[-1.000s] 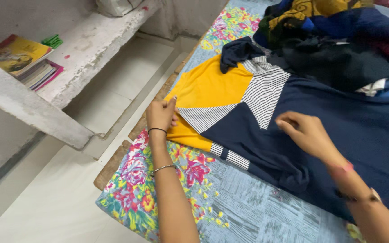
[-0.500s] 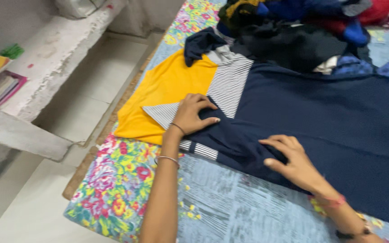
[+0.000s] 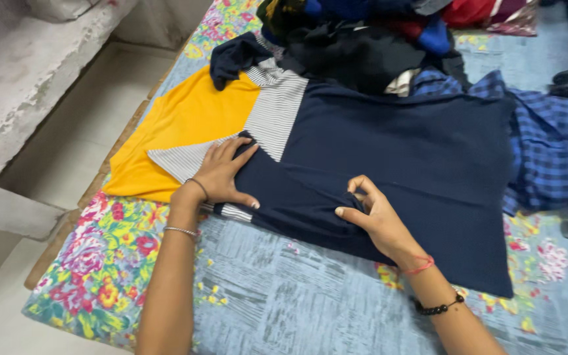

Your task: The person picks up a shirt from a bed and spreads it flat. They then fold the sleeves and the body of the shirt into a compact rectangle.

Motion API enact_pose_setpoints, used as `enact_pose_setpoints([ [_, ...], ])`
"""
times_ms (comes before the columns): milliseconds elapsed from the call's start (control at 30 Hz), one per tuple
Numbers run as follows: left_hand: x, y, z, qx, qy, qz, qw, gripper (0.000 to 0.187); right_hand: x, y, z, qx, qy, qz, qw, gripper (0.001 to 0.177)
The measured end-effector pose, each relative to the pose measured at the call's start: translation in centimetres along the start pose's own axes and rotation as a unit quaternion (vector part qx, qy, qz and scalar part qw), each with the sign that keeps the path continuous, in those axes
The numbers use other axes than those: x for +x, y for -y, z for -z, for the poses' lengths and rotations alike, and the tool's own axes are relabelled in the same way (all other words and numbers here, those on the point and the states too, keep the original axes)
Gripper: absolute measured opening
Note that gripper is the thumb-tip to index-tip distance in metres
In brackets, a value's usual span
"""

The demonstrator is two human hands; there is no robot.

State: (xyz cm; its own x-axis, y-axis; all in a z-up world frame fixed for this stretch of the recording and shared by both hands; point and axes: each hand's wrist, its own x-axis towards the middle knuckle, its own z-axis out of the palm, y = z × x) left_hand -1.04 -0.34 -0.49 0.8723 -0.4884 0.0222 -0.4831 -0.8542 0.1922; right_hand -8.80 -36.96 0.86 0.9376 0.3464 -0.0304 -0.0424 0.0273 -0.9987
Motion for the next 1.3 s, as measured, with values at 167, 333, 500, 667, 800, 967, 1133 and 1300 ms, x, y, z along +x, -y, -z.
enact_pose_setpoints([
  [167, 0.4, -0.8, 0.0, 0.061, 0.066, 0.051, 0.995, 0.14, -0.4, 3.5, 4.9, -0.14, 0.079, -0.117, 0.98, 0.021],
  [333, 0.7, -0.9, -0.9, 0.043, 0.063, 0.092, 0.993, 0.126, -1.7, 2.7, 9.2, -0.244, 0.095, -0.152, 0.953, 0.022],
  [500, 1.2, -2.1, -0.9, 0.055, 0.082, 0.152, 0.983, 0.124, -2.8, 4.2, 12.2, -0.268, 0.128, -0.177, 0.938, 0.021],
  [667, 0.2, -4.0, 0.3, 0.021, 0.013, 0.154, 0.988, 0.115, -4.1, 5.7, 14.2, -0.289, 0.102, -0.049, 0.951, 0.017],
  [800, -0.2, -6.3, 1.6, -0.015, -0.131, 0.081, 0.988, 0.081, -3.4, 4.8, 13.7, -0.33, -0.011, 0.015, 0.944, 0.016],
  [967, 0.4, -10.6, 3.7, -0.152, -0.219, -0.094, 0.959, 0.038, -2.3, 3.5, 12.1, -0.19, -0.086, 0.043, 0.977, 0.016],
  [1133, 1.5, -14.4, 2.7, -0.159, -0.108, -0.193, 0.962, 0.036, -1.6, 2.1, 12.0, -0.113, -0.16, 0.008, 0.981, 0.018],
  [1300, 1.4, -15.3, 2.5, -0.17, -0.033, -0.144, 0.974, 0.04, -2.1, 1.5, 13.8, -0.221, -0.091, -0.115, 0.964, 0.027],
])
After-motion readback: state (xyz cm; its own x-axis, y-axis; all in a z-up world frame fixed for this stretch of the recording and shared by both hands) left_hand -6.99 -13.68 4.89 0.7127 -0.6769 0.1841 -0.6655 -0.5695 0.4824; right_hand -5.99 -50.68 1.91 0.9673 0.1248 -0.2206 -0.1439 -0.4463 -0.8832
